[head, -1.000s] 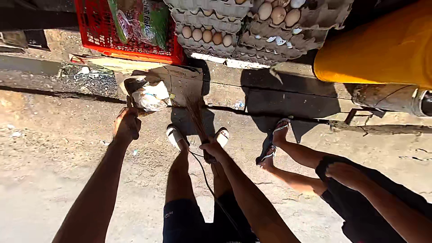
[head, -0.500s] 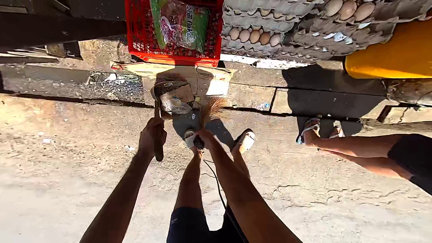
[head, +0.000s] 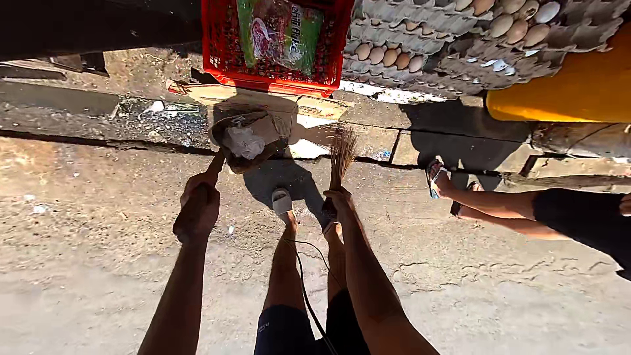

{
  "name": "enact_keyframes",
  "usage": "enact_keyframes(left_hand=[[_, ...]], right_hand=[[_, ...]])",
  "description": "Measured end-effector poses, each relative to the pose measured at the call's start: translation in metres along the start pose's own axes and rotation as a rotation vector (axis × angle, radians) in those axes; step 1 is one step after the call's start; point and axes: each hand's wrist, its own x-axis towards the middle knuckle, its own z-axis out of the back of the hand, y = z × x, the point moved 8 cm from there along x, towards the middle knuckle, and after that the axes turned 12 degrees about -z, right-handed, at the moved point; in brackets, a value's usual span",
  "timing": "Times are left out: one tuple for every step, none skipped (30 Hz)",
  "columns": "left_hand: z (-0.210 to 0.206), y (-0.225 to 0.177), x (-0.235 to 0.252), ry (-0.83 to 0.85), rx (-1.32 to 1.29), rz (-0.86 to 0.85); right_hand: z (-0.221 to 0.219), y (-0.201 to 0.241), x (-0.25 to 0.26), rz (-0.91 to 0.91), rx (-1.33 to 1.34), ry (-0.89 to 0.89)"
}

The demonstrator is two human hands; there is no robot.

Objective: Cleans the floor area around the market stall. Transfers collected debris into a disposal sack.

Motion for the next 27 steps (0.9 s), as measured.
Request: enact_keyframes(left_hand=[[-0.005,-0.003,0.001,0.002,-0.004,0.007],[-0.011,-0.006,0.003,0.006,-0.013,0.005],[-0.015,-0.01,0.009,0.003,-0.027,-0.005],[-0.017,-0.011,0.013,-0.002,-0.059,-0.02],[-0.016,-0.011,0.012,-0.003,-0.09,-0.052],[-0.012,-0.008,0.01,-0.005,-0.12,-0.1],[-0.005,-0.006,0.014,-0.015,-0.136,-0.158],[0.003,-0.005,0.018,-0.024,-0.152,-0.204],[0.01,-0.003,0.02,-0.018,-0.163,-0.245],[0.016,0.001,0.021,-0.001,-0.162,-0.274],[0.024,0.008,0.022,0.028,-0.145,-0.284],[0.034,0.016,0.021,0.067,-0.104,-0.288],[0.041,0.022,0.02,0.118,-0.037,-0.296],[0.041,0.023,0.021,0.177,0.038,-0.307],[0.034,0.021,0.023,0.237,0.109,-0.31],[0.026,0.016,0.025,0.289,0.167,-0.315],[0.02,0.008,0.027,0.325,0.216,-0.329],[0.016,-0.002,0.028,0.349,0.245,-0.346],[0.011,-0.01,0.028,0.369,0.26,-0.347],[0.005,-0.02,0.027,0.388,0.268,-0.346],[0.0,-0.029,0.028,0.391,0.266,-0.348],[-0.006,-0.036,0.03,0.384,0.263,-0.354],[-0.012,-0.039,0.033,0.381,0.273,-0.364],[-0.017,-0.041,0.032,0.392,0.294,-0.371],[-0.019,-0.042,0.028,0.407,0.307,-0.375],[-0.019,-0.044,0.026,0.422,0.316,-0.381],[-0.019,-0.045,0.026,0.419,0.304,-0.389]], right_hand=[[-0.037,0.004,0.02,0.005,0.016,0.039],[-0.075,0.004,0.038,0.021,-0.051,0.096],[-0.113,0.006,0.046,0.042,-0.168,0.166],[-0.141,0.006,0.042,0.058,-0.301,0.231],[-0.155,-0.004,0.028,0.065,-0.404,0.293],[-0.154,-0.02,0.012,0.08,-0.455,0.334],[-0.138,-0.032,-0.004,0.099,-0.454,0.362],[-0.107,-0.043,-0.021,0.097,-0.408,0.398],[-0.063,-0.057,-0.038,0.074,-0.363,0.419],[-0.013,-0.075,-0.053,0.042,-0.322,0.419],[0.037,-0.096,-0.065,-0.01,-0.271,0.385],[0.085,-0.118,-0.075,-0.064,-0.218,0.345],[0.132,-0.14,-0.079,-0.125,-0.166,0.272],[0.18,-0.159,-0.079,-0.181,-0.099,0.165],[0.222,-0.177,-0.076,-0.238,-0.007,0.055],[0.253,-0.194,-0.069,-0.284,0.1,-0.041],[0.268,-0.207,-0.057,-0.324,0.203,-0.117],[0.266,-0.214,-0.038,-0.352,0.292,-0.155],[0.246,-0.212,-0.016,-0.364,0.339,-0.15],[0.207,-0.199,0.003,-0.349,0.337,-0.063],[0.154,-0.182,0.021,-0.303,0.311,0.079],[0.092,-0.161,0.032,-0.239,0.252,0.238],[0.034,-0.139,0.031,-0.197,0.144,0.33],[-0.016,-0.121,0.021,-0.154,0.012,0.382],[-0.054,-0.111,0.007,-0.124,-0.108,0.427],[-0.078,-0.106,-0.007,-0.098,-0.179,0.467],[-0.086,-0.105,-0.022,-0.087,-0.186,0.501]])
